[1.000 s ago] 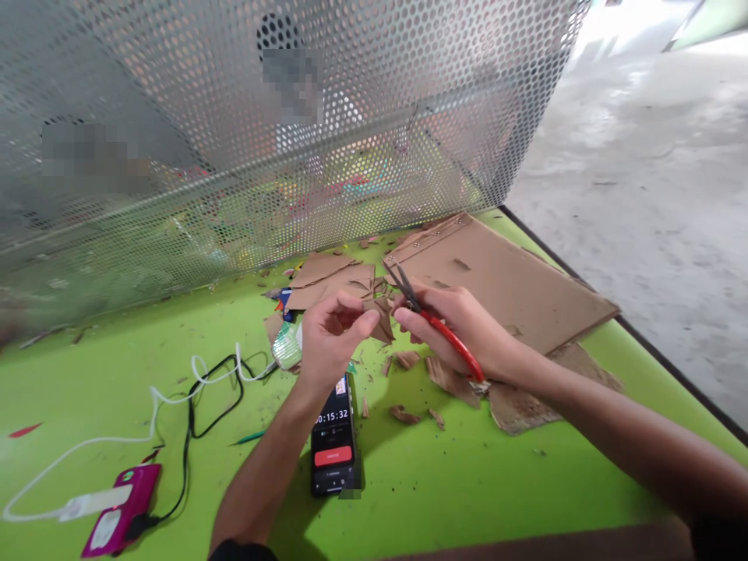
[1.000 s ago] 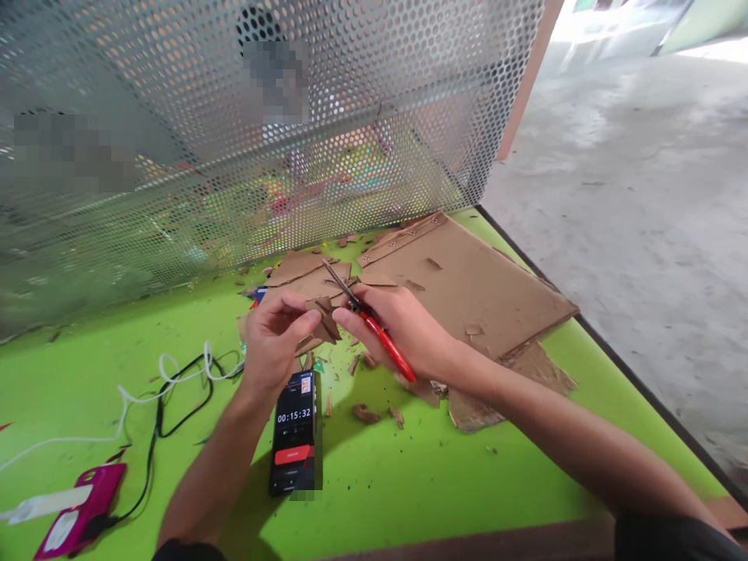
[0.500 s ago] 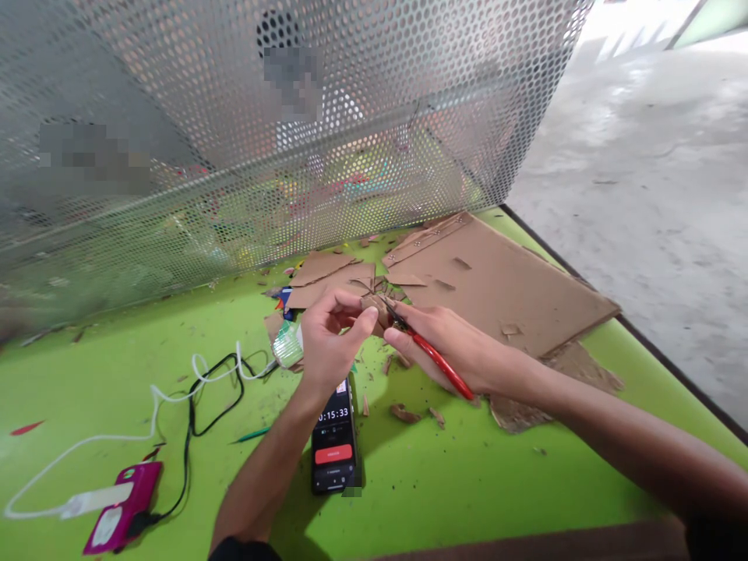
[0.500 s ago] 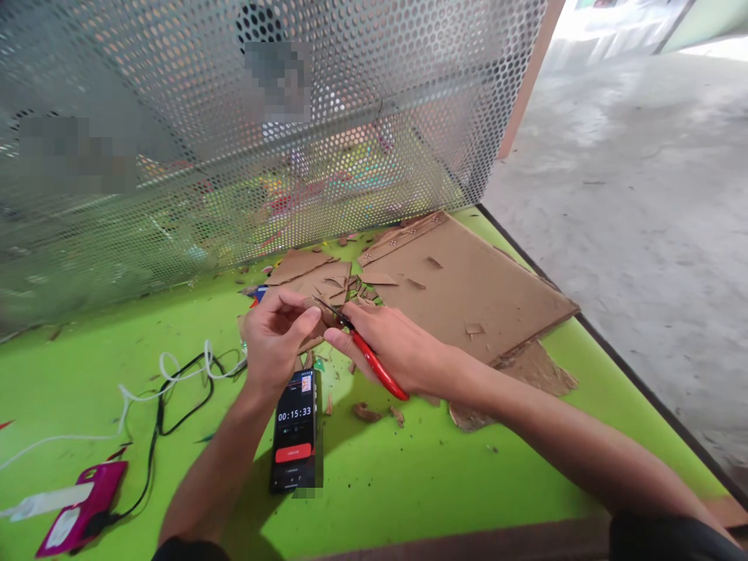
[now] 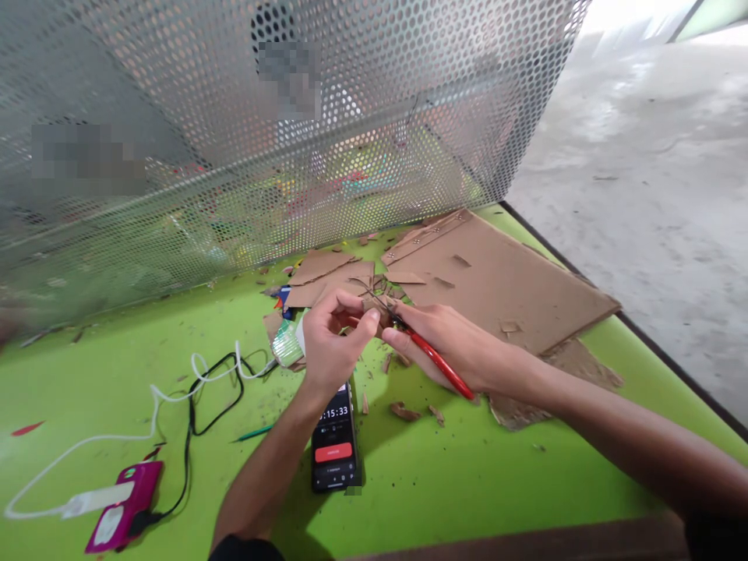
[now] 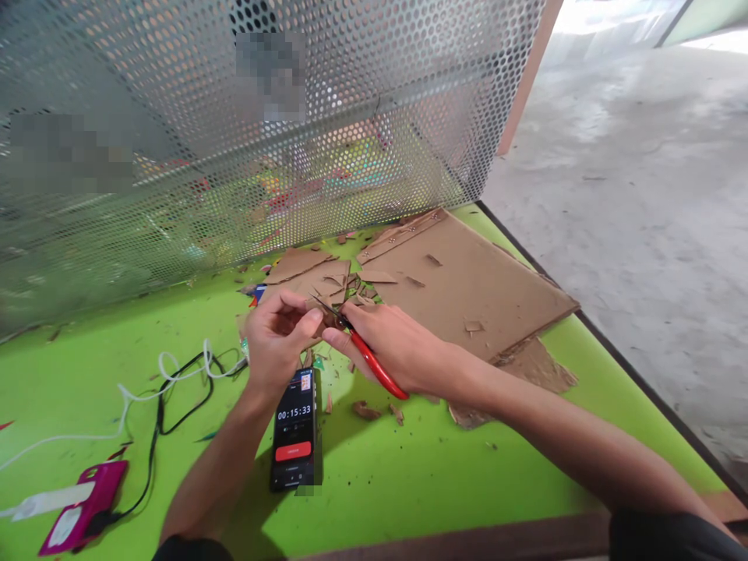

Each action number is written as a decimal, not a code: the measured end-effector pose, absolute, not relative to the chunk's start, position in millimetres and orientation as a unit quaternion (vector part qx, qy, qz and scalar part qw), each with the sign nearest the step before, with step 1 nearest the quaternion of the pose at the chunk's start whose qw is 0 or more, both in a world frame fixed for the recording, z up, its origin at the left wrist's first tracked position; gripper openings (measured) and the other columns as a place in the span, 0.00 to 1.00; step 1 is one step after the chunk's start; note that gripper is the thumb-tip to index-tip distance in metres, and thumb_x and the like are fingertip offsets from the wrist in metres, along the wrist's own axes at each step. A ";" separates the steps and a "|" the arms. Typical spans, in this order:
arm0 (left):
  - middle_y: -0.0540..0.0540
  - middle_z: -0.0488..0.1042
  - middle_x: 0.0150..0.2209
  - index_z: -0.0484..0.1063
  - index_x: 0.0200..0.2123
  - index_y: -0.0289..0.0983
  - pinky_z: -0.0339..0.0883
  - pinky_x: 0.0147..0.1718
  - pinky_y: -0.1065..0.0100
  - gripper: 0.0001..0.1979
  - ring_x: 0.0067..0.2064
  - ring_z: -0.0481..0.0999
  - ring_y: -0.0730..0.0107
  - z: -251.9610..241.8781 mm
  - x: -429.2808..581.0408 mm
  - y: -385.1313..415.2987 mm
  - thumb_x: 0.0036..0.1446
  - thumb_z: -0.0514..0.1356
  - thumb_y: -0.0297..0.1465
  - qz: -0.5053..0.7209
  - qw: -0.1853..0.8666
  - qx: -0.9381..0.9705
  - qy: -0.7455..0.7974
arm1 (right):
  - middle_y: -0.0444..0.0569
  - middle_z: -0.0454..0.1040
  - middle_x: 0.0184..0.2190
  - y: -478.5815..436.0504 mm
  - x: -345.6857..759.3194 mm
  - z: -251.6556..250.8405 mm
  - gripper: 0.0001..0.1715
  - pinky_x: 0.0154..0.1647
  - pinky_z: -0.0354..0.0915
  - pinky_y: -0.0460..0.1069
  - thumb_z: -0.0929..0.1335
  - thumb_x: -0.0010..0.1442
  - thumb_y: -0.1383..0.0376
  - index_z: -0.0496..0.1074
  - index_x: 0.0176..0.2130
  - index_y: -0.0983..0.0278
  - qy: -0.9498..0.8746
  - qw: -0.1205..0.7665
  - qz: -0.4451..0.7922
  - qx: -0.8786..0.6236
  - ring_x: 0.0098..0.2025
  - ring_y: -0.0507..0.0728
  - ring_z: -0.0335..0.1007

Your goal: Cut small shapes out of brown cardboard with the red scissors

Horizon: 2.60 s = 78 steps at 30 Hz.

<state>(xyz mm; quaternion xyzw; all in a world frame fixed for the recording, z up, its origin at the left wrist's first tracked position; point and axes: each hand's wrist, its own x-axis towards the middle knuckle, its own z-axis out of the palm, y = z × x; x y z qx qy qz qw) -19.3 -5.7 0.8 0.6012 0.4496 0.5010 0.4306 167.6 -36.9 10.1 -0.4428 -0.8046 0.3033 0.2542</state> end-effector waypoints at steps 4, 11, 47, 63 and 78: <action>0.52 0.76 0.24 0.72 0.27 0.37 0.69 0.22 0.76 0.09 0.24 0.74 0.76 1.2 -18.8 -5.2 0.50 0.70 0.31 0.503 0.429 0.600 0.450 | 0.47 0.74 0.30 -36.9 167.1 11.0 0.18 0.30 0.54 0.49 0.60 0.78 0.55 0.66 0.41 0.65 -0.807 0.249 0.297 -0.445 0.25 0.52 0.64; 0.51 0.78 0.25 0.73 0.28 0.37 0.70 0.23 0.76 0.08 0.24 0.76 0.76 -0.4 -18.6 -5.6 0.52 0.70 0.31 0.506 0.417 0.610 0.446 | 0.47 0.73 0.31 -37.7 168.2 10.9 0.18 0.30 0.55 0.49 0.59 0.78 0.55 0.66 0.42 0.65 -0.813 0.243 0.290 -0.443 0.26 0.52 0.64; 0.51 0.77 0.25 0.73 0.28 0.37 0.71 0.24 0.75 0.09 0.25 0.76 0.75 -2.9 -15.2 -7.4 0.51 0.70 0.32 0.504 0.406 0.604 0.464 | 0.42 0.65 0.20 -36.1 164.2 8.1 0.34 0.26 0.44 0.49 0.53 0.78 0.46 0.71 0.42 0.67 -0.808 0.197 0.233 -0.504 0.19 0.50 0.51; 0.52 0.76 0.23 0.72 0.26 0.37 0.70 0.22 0.77 0.10 0.23 0.76 0.76 0.9 -14.2 -5.4 0.49 0.71 0.32 0.510 0.435 0.587 0.454 | 0.39 0.59 0.18 -35.9 162.2 -6.9 0.36 0.24 0.42 0.49 0.50 0.78 0.46 0.69 0.37 0.66 -0.808 0.276 0.216 -0.474 0.18 0.48 0.47; 0.54 0.72 0.22 0.69 0.25 0.37 0.67 0.21 0.78 0.12 0.22 0.71 0.79 4.1 -14.6 -2.4 0.47 0.71 0.31 0.513 0.479 0.569 0.428 | 0.41 0.63 0.20 -37.4 157.4 -13.1 0.24 0.24 0.44 0.48 0.52 0.77 0.53 0.60 0.35 0.62 -0.788 0.312 0.272 -0.456 0.17 0.47 0.51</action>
